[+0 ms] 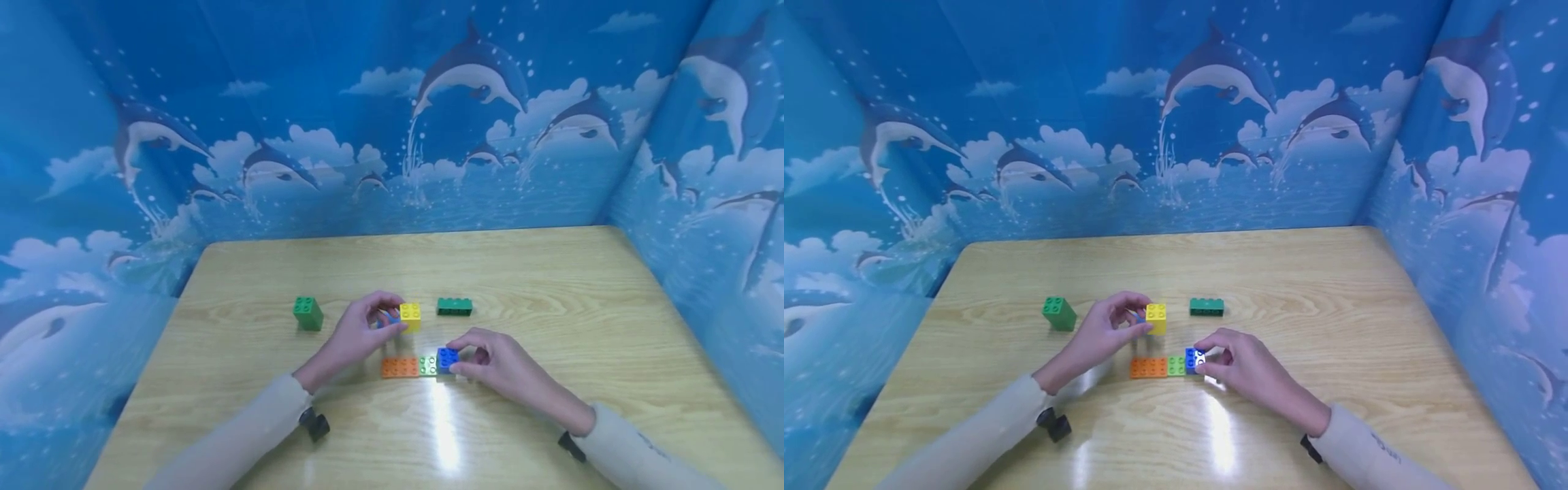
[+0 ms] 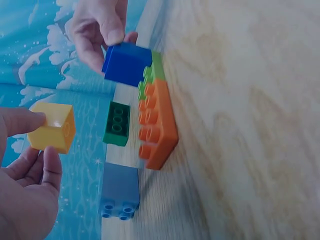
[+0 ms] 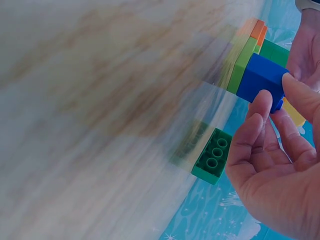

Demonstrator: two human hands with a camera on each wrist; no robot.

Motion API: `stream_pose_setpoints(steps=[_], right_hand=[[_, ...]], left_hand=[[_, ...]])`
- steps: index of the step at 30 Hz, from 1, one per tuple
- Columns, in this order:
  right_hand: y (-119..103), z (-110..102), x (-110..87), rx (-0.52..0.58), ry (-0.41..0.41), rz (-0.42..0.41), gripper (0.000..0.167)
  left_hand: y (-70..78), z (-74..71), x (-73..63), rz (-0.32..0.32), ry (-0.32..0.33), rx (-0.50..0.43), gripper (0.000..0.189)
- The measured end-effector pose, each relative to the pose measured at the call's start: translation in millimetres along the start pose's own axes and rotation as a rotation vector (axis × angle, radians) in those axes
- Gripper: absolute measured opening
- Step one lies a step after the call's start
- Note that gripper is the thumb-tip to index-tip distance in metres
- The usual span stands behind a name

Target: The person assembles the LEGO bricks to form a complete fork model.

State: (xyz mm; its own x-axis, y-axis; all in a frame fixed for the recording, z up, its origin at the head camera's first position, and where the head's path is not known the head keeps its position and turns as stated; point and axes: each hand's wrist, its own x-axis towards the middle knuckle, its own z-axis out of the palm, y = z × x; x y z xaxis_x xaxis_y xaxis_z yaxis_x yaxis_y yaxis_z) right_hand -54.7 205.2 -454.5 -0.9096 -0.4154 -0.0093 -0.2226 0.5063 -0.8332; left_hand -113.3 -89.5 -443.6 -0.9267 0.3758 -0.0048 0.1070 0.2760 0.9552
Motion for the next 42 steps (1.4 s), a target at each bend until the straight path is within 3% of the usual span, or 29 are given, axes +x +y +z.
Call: stream_pose_setpoints(steps=[12,20,24,42], right_hand=[[0,1,1.0,0.000,-0.004,0.010,0.033],[0,2,1.2,-0.003,-0.002,0.024,0.033],[0,2,1.1,-0.004,0.000,0.023,0.033],[1,2,1.4,0.001,0.011,0.020,0.034]], left_hand=[[-5.5,5.4,-21.5,0.046,-0.076,-0.035,0.036],[-14.3,14.5,-33.2,-0.045,-0.099,0.028,0.043],[-16.9,17.4,-39.2,-0.052,-0.084,0.078,0.041],[-17.9,26.4,-42.6,-0.024,-0.083,0.207,0.041]])
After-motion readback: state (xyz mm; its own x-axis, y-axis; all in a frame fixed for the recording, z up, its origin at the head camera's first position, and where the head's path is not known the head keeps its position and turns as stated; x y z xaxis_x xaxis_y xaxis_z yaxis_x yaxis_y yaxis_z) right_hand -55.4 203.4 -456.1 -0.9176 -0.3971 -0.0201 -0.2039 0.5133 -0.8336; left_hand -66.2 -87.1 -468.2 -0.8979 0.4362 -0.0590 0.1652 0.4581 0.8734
